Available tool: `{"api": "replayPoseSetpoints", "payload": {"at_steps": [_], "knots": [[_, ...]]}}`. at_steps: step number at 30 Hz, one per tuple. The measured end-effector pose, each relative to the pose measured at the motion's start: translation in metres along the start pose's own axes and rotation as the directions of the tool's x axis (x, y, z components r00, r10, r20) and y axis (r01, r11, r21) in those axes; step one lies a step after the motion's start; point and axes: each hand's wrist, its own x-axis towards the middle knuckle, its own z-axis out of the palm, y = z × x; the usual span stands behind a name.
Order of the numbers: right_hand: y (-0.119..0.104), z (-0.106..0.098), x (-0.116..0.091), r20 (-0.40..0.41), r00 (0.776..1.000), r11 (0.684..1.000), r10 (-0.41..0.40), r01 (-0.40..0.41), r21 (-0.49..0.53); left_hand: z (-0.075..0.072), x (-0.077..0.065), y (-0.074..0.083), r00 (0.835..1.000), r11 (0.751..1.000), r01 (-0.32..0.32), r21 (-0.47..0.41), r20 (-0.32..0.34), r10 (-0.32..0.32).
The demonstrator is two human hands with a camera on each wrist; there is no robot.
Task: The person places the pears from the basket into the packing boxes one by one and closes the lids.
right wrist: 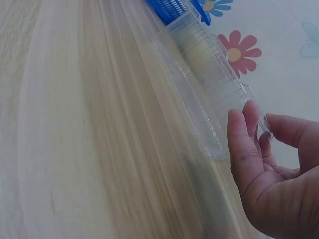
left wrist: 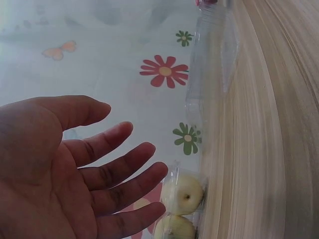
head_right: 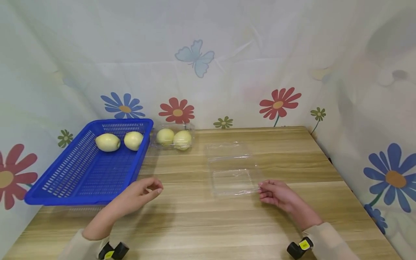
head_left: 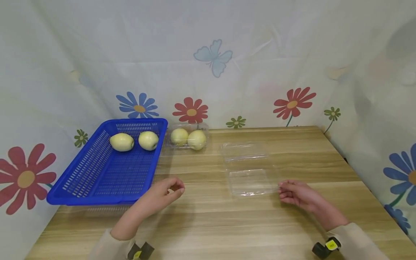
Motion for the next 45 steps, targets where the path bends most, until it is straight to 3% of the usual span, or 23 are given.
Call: {"api": "replayPoseSetpoints", "payload": {"at_steps": [30,38,45], "knots": [[0.0,0.037,0.021,-0.012,1.0,1.0,0.002,-0.002,0.006,0.001,-0.001,-0.004,1.0,1.0,0.017,-0.003,0.008,-0.016],[0.003,0.045,0.025,-0.009,1.0,1.0,-0.002,0.002,0.024,0.0,-0.001,0.001,1.0,1.0,0.019,0.013,0.013,-0.019],[0.001,0.048,0.027,-0.021,1.0,0.999,0.004,-0.003,0.032,-0.007,-0.002,0.008,1.0,0.999,-0.016,0.033,-0.009,0.016]]}}
